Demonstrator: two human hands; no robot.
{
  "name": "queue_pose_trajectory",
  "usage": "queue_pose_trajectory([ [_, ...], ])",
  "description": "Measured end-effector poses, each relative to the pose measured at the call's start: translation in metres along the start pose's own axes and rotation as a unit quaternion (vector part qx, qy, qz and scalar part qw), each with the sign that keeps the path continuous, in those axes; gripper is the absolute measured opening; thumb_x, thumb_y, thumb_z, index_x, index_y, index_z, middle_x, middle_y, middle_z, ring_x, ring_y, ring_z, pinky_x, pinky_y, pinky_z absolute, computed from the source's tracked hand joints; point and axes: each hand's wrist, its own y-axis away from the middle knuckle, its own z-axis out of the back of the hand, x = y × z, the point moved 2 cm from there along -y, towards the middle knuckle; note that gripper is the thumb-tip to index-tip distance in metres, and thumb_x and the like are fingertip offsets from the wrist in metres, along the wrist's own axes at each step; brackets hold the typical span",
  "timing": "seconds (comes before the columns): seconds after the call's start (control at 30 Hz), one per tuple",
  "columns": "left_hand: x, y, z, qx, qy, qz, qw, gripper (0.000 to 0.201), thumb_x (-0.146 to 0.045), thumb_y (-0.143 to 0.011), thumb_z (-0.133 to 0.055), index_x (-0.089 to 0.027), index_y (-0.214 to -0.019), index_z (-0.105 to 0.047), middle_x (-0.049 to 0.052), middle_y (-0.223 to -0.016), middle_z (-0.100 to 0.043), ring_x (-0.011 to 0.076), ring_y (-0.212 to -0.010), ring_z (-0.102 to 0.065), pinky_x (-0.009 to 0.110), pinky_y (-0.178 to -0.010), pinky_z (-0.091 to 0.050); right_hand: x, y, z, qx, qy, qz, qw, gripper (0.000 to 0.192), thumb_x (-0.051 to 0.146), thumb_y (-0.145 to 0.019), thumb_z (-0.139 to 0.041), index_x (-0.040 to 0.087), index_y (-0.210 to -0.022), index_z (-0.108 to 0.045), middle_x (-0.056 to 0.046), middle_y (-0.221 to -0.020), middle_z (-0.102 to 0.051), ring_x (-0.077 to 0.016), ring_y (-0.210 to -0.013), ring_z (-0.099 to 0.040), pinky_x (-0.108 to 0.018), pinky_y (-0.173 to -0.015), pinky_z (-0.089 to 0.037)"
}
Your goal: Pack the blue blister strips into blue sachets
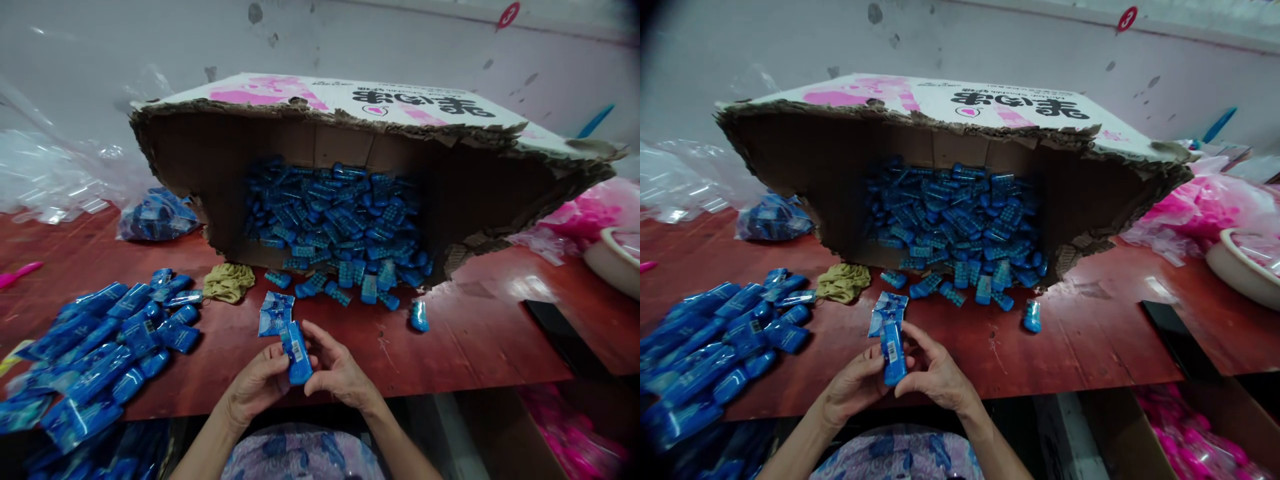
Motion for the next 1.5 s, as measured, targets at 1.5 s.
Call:
queue_pose_trajectory([
  [1.5,0.010,-0.001,0.029,-0.355,-0.045,-0.196,0.913,0.029,-0.019,-0.064,-0.067,-0.015,-0.090,-0.055,0.000,-0.064,-0.063,0.0090,-0.043,-0.054,0.020,-0.041,-0.042,-0.031,-0.036,-0.015,-0.125,0.702,0.061,0.698,0.015,0.020,-0.086,-0.049,0.025,-0.083,-0.063,-0.002,-0.080,-0.060,-0.0173,-0.075,-0.047,-0.030,-0.066,-0.031],
])
